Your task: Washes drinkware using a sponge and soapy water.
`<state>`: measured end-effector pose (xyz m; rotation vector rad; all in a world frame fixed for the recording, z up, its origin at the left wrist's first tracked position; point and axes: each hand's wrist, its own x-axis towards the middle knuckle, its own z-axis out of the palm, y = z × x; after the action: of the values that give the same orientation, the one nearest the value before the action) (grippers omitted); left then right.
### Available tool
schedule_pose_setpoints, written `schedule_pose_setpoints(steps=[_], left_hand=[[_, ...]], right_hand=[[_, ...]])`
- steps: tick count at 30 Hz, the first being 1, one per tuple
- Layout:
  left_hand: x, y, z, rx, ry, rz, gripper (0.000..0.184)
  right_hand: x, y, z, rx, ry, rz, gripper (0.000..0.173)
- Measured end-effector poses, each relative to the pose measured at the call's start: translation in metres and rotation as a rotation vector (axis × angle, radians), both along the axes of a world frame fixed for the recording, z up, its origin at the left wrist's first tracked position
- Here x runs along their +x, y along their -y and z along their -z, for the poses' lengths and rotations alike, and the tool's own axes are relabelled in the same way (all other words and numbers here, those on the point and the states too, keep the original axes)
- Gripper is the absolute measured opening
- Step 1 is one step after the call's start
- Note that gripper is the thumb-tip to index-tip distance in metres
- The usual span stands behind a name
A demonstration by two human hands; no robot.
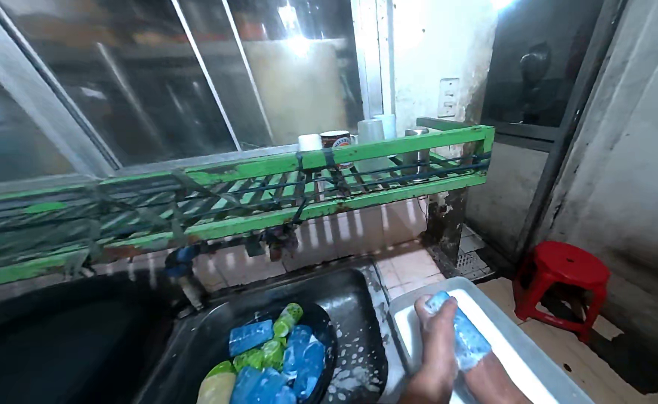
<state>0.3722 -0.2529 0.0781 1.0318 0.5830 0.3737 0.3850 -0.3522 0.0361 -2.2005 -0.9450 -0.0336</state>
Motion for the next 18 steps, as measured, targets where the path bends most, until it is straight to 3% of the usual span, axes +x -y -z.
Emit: schedule_pose_setpoints(steps=[2,4,5,6,8,10,11,12,13,15,16,18], left_hand=[[0.0,0.002,-0.002,-0.052,0.02,-0.023,0.066],[-0.003,-0.008,-0.005,-0.156,0.091,0.047,0.063],[-0.004,-0.015,-0.006,-0.206,0.12,0.093,0.059],[-0.004,-0.02,-0.007,-0.221,0.139,0.146,0.054],[0.0,-0.023,-0.012,-0.164,0.134,0.182,0.05],[0.001,-0.008,-0.016,-0.047,0.048,0.08,0.063],[0.002,0.002,-0.016,-0.013,0.018,0.006,0.067],[0.003,0.009,-0.015,-0.011,0.011,-0.05,0.069],[0.004,0.012,-0.013,-0.036,0.027,-0.08,0.07],[0.002,0.005,-0.01,-0.138,0.11,-0.043,0.067],[0.002,-0.003,-0.008,-0.201,0.148,0.01,0.063],[0.0,-0.017,-0.005,-0.305,0.186,0.132,0.056]], right_hand=[[0.003,-0.006,0.0,0.262,-0.111,0.044,0.037],[-0.019,-0.025,-0.04,0.632,-0.562,0.269,0.019],[-0.03,-0.034,-0.062,0.764,-0.772,0.373,0.017],[-0.036,-0.038,-0.075,0.795,-0.834,0.421,0.021],[-0.035,-0.032,-0.065,0.565,-0.542,0.29,0.037],[-0.02,-0.015,-0.044,0.123,-0.07,0.082,0.048],[-0.014,-0.008,-0.042,-0.046,0.056,0.047,0.05],[-0.012,-0.003,-0.058,-0.202,0.018,0.005,0.051],[-0.012,-0.003,-0.065,-0.225,-0.063,-0.002,0.047],[-0.011,-0.014,-0.044,0.273,-0.231,0.145,0.03],[-0.014,-0.023,-0.05,0.502,-0.489,0.241,0.023],[-0.026,-0.033,-0.068,0.704,-0.778,0.388,0.018]])
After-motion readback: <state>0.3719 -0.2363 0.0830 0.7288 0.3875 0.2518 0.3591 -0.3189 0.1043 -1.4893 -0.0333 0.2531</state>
